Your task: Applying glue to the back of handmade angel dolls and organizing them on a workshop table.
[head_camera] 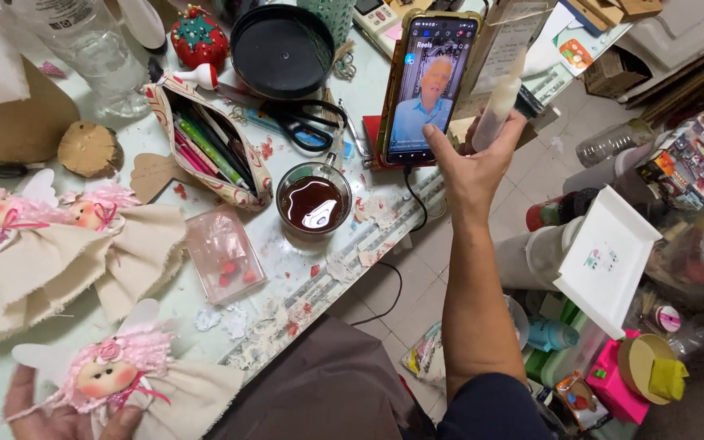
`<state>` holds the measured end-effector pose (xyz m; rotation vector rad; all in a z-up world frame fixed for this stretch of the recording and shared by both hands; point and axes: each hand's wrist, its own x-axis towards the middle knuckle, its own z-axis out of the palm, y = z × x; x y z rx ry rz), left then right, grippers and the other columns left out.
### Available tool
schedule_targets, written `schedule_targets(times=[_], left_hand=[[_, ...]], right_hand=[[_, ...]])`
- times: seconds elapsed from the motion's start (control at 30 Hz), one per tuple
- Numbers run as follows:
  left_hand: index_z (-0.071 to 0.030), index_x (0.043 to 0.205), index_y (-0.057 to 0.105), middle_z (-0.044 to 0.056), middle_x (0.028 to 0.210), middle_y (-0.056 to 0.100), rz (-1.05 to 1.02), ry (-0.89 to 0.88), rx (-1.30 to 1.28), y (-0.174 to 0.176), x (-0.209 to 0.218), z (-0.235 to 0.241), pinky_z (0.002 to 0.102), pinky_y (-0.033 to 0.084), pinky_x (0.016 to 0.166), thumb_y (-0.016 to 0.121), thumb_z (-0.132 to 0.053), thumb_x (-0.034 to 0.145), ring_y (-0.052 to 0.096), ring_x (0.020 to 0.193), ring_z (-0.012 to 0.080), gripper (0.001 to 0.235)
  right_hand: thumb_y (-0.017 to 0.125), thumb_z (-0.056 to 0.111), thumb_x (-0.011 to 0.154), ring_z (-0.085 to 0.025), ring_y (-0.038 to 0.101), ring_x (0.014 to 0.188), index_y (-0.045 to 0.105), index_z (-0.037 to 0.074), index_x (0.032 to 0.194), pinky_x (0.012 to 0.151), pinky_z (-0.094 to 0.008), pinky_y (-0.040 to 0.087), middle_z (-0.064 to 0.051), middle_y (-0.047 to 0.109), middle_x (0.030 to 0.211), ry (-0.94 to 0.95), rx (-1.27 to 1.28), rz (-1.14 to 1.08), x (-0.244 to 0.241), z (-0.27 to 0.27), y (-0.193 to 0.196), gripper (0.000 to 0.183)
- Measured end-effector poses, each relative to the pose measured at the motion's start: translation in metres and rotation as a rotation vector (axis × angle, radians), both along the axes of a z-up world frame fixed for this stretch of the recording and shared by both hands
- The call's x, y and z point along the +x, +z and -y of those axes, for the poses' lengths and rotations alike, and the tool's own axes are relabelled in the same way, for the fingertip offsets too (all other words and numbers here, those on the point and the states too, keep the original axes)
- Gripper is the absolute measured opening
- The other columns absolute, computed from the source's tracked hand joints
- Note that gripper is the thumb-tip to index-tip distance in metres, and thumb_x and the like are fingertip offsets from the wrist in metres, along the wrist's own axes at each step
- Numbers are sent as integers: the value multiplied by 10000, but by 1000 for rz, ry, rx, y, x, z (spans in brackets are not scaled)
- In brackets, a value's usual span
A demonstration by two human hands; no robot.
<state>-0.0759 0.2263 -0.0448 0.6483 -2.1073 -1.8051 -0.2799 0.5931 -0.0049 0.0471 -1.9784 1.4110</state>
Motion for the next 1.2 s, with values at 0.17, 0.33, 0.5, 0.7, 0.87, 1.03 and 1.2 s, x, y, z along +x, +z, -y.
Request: schedule_targets(times=[0.17,0.33,0.5,0.7,0.87,1.03,1.2], left_hand=[[-159,1427,117,320,1242,234,-196,-9,-13,-13,6,-7,514,333,952,447,213,587,338,1150,426,976],[-11,1378,150,271,1202,203,-274,-41,-128,-42,11,6,429,303,1031,514,106,569,401,1224,483,895],[-16,1376,291,282,1248,438,-143,12,-79,-47,21,8,331,396,969,576,65,636,493,1067,314,798],[-73,1354,324,234,1177,496,-7,62,-9,-30,20,2,303,406,945,573,54,637,515,1032,266,770],[-79,1338,321,258,1172,495,-26,79,20,-35,19,5,317,435,904,584,37,625,530,1014,283,768],[-79,1344,303,270,1183,486,-11,74,45,-23,15,0,321,424,898,547,2,644,518,1016,288,746],[-100,1396,321,294,1183,496,-100,73,71,-41,16,8,262,435,817,488,-84,752,531,961,252,665]], right_hand=[[777,104,758,-81,411,733,330,108,1049,586,-202,402,-13,382,849,-4,-105,33,3,0,1,534],[768,111,762,-68,385,722,330,124,1053,580,-191,383,3,375,844,0,-118,39,7,2,4,526],[770,126,766,-78,445,742,325,114,1061,615,-194,424,-10,416,857,6,-115,29,8,2,3,535],[780,156,760,-70,356,717,322,116,1070,570,-182,363,5,337,833,-26,-103,60,9,1,-1,554],[774,181,757,-73,370,717,335,121,1039,593,-194,380,7,355,837,-39,-121,58,5,-3,-6,525],[753,175,779,-124,469,840,357,108,1063,721,-236,482,-40,435,940,-19,-156,5,-5,-5,-10,492],[771,167,743,-102,392,761,312,99,1076,634,-215,381,-19,357,860,17,-71,101,4,-5,-4,571]])
